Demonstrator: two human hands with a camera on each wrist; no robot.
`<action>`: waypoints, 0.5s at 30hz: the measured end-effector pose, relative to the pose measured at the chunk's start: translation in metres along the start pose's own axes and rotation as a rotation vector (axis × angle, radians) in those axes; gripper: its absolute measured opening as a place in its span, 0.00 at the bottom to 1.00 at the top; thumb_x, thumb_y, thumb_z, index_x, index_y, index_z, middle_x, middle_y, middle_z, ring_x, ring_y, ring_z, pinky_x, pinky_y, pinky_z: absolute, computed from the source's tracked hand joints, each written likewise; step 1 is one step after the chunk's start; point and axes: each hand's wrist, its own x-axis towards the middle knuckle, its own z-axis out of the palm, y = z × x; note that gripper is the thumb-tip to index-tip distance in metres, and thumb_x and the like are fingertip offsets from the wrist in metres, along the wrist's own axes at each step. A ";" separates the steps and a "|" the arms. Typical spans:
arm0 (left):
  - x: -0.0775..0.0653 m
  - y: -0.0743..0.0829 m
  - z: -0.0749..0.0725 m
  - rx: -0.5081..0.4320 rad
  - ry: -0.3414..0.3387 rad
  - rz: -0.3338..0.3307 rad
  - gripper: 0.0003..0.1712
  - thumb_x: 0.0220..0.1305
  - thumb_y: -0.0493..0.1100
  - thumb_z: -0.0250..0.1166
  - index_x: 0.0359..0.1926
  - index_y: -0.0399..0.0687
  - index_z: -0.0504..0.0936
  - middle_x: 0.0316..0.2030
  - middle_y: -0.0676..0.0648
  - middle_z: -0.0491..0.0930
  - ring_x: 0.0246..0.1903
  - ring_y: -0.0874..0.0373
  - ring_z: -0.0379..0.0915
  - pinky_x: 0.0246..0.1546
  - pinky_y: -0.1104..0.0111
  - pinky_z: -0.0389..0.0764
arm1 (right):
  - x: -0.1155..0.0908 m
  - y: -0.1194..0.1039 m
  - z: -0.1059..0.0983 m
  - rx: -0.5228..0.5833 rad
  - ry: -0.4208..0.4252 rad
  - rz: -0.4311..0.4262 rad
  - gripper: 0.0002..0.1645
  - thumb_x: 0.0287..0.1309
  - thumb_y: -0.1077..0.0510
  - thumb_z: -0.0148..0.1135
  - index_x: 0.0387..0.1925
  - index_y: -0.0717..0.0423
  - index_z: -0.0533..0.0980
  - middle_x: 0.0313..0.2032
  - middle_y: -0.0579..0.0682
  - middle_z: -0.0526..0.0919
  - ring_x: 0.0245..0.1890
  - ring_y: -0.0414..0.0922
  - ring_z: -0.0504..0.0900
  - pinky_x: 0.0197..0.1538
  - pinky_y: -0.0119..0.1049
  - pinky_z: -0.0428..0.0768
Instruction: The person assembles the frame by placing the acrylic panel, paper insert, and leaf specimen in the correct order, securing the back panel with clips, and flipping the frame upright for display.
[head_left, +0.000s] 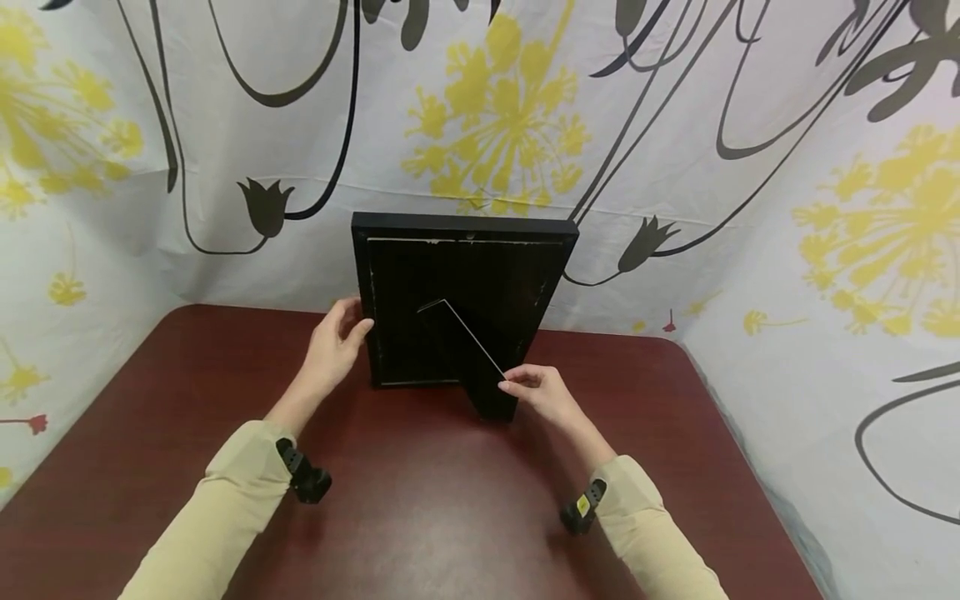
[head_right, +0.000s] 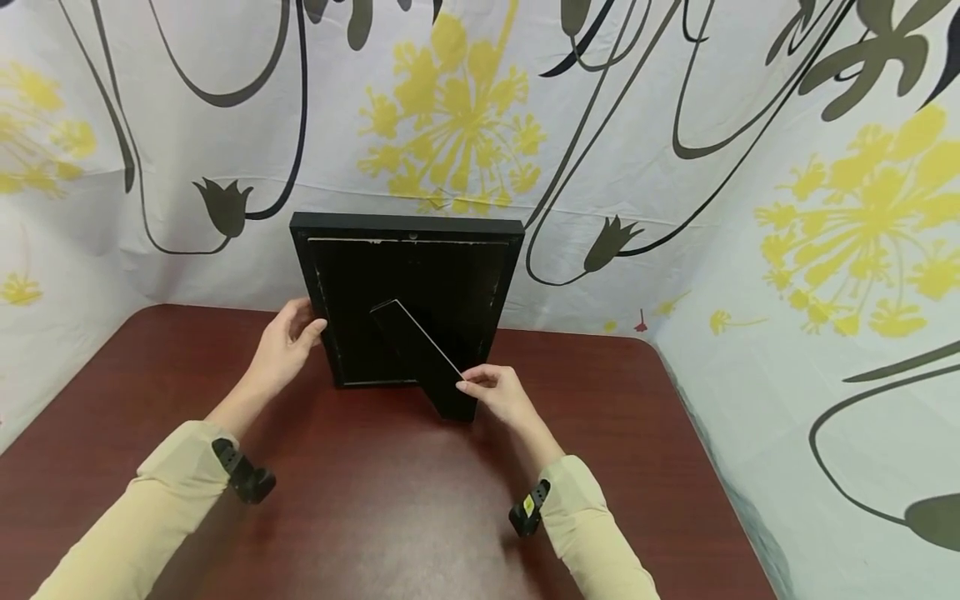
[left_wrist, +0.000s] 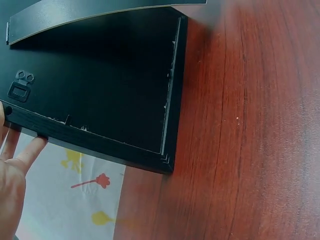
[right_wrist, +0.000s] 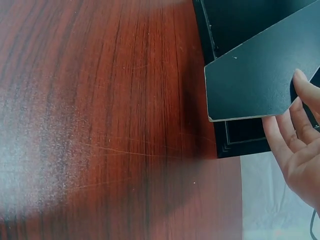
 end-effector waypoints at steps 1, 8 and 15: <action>-0.001 0.000 0.001 0.003 0.007 -0.001 0.33 0.67 0.52 0.50 0.66 0.38 0.57 0.63 0.34 0.60 0.63 0.41 0.57 0.57 0.48 0.70 | 0.000 0.000 0.000 0.005 0.000 0.000 0.15 0.53 0.57 0.64 0.40 0.63 0.79 0.36 0.57 0.84 0.29 0.36 0.76 0.33 0.35 0.78; -0.003 -0.002 0.002 0.007 0.029 -0.001 0.33 0.67 0.53 0.49 0.65 0.39 0.57 0.63 0.34 0.59 0.63 0.40 0.56 0.56 0.46 0.70 | -0.001 0.002 0.000 0.045 -0.036 0.019 0.13 0.52 0.60 0.64 0.39 0.65 0.79 0.34 0.54 0.85 0.29 0.36 0.78 0.34 0.39 0.81; -0.008 -0.004 0.006 -0.004 0.053 0.014 0.33 0.67 0.52 0.50 0.66 0.38 0.56 0.62 0.33 0.60 0.63 0.40 0.56 0.56 0.46 0.70 | -0.007 0.006 0.004 0.059 -0.062 0.025 0.14 0.52 0.59 0.65 0.39 0.65 0.79 0.33 0.53 0.84 0.30 0.40 0.80 0.33 0.36 0.83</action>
